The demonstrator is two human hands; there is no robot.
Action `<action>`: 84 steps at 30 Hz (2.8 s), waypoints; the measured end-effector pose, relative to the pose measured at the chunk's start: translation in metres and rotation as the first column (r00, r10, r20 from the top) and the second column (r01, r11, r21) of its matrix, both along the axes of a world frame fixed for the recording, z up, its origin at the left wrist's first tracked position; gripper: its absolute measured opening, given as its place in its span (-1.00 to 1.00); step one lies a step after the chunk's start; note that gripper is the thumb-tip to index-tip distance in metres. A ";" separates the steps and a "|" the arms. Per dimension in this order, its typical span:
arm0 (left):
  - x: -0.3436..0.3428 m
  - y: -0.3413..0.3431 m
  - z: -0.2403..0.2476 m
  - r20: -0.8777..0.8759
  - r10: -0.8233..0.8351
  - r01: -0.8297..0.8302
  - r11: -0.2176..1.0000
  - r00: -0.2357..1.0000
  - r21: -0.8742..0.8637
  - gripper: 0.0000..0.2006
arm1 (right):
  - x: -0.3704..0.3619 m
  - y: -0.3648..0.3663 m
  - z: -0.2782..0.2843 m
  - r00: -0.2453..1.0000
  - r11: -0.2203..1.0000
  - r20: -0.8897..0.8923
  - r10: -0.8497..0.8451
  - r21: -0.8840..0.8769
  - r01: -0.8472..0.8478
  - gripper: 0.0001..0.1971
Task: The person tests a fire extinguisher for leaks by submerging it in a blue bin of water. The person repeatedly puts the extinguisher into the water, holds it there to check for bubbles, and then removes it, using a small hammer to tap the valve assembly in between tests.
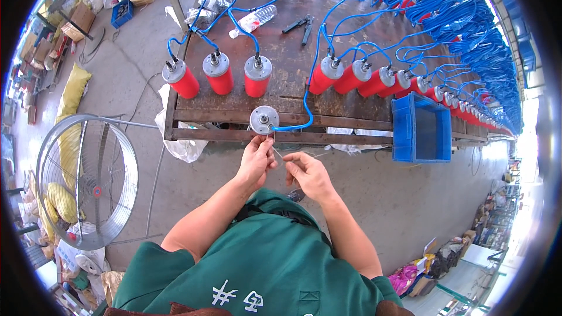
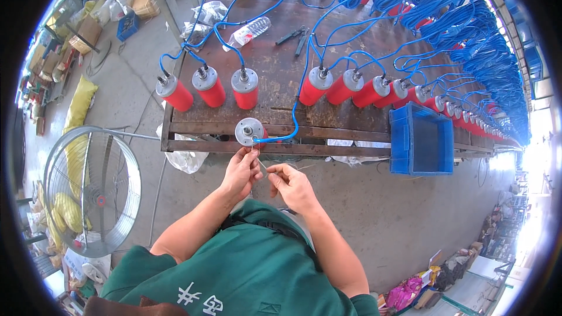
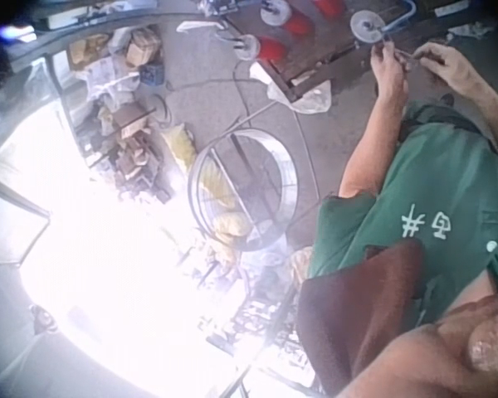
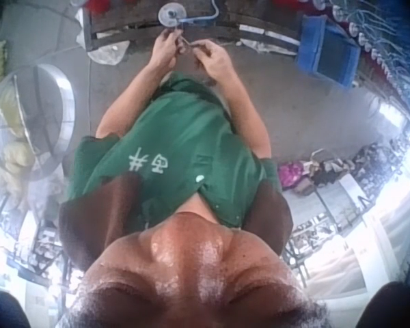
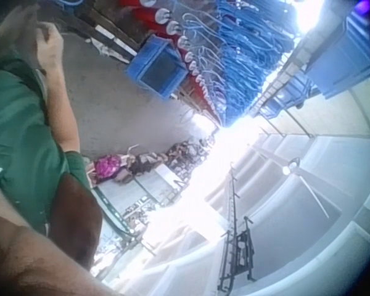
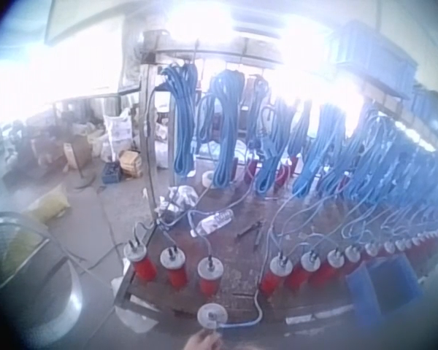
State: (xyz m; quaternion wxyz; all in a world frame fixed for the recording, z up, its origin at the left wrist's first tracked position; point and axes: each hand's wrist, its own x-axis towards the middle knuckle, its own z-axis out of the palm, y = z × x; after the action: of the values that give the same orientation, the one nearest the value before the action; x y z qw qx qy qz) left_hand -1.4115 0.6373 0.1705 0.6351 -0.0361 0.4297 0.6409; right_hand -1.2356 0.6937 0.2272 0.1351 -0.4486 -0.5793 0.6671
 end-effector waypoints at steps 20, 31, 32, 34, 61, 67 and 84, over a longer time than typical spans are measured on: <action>-0.014 -0.004 0.012 0.071 -0.090 0.098 0.988 0.993 -0.118 -0.80 | -0.043 0.044 -0.038 0.970 0.660 0.244 0.012 0.727 -0.191 -0.81; -0.007 -0.016 -0.018 -0.648 -0.016 0.136 0.981 0.761 0.136 -0.82 | -0.048 0.007 0.015 0.996 0.589 0.067 -0.052 0.808 -0.024 -0.81; -0.008 -0.017 -0.020 -0.649 -0.016 0.136 0.981 0.760 0.136 -0.82 | -0.047 0.008 0.012 0.996 0.650 0.078 0.035 0.755 -0.082 -0.82; -0.010 -0.016 -0.020 -0.805 0.073 0.147 0.970 0.588 0.195 -0.83 | -0.051 0.007 -0.001 0.998 0.654 0.047 0.044 0.753 -0.064 -0.83; -0.021 -0.013 -0.022 -0.912 -0.110 0.266 0.964 0.395 -0.001 -0.83 | -0.044 0.024 -0.032 0.873 0.904 -0.276 -0.403 -0.268 0.332 -0.91; -0.037 -0.023 -0.021 -0.890 -0.036 0.145 0.989 0.455 0.034 -0.84 | -0.045 0.052 -0.026 0.805 0.814 -0.308 -0.507 -0.478 0.329 -0.96; -0.056 -0.036 -0.022 -0.807 -0.150 0.238 0.971 0.571 -0.013 -0.76 | -0.035 0.065 -0.042 0.785 0.795 -0.305 -0.539 -0.493 0.355 -0.84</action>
State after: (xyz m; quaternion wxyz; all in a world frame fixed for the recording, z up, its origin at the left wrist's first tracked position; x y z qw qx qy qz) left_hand -1.4678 0.6011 0.1486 0.4405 0.3345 0.6389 0.5346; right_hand -1.2703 0.7582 0.1854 0.3200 -0.4351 -0.2554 0.8019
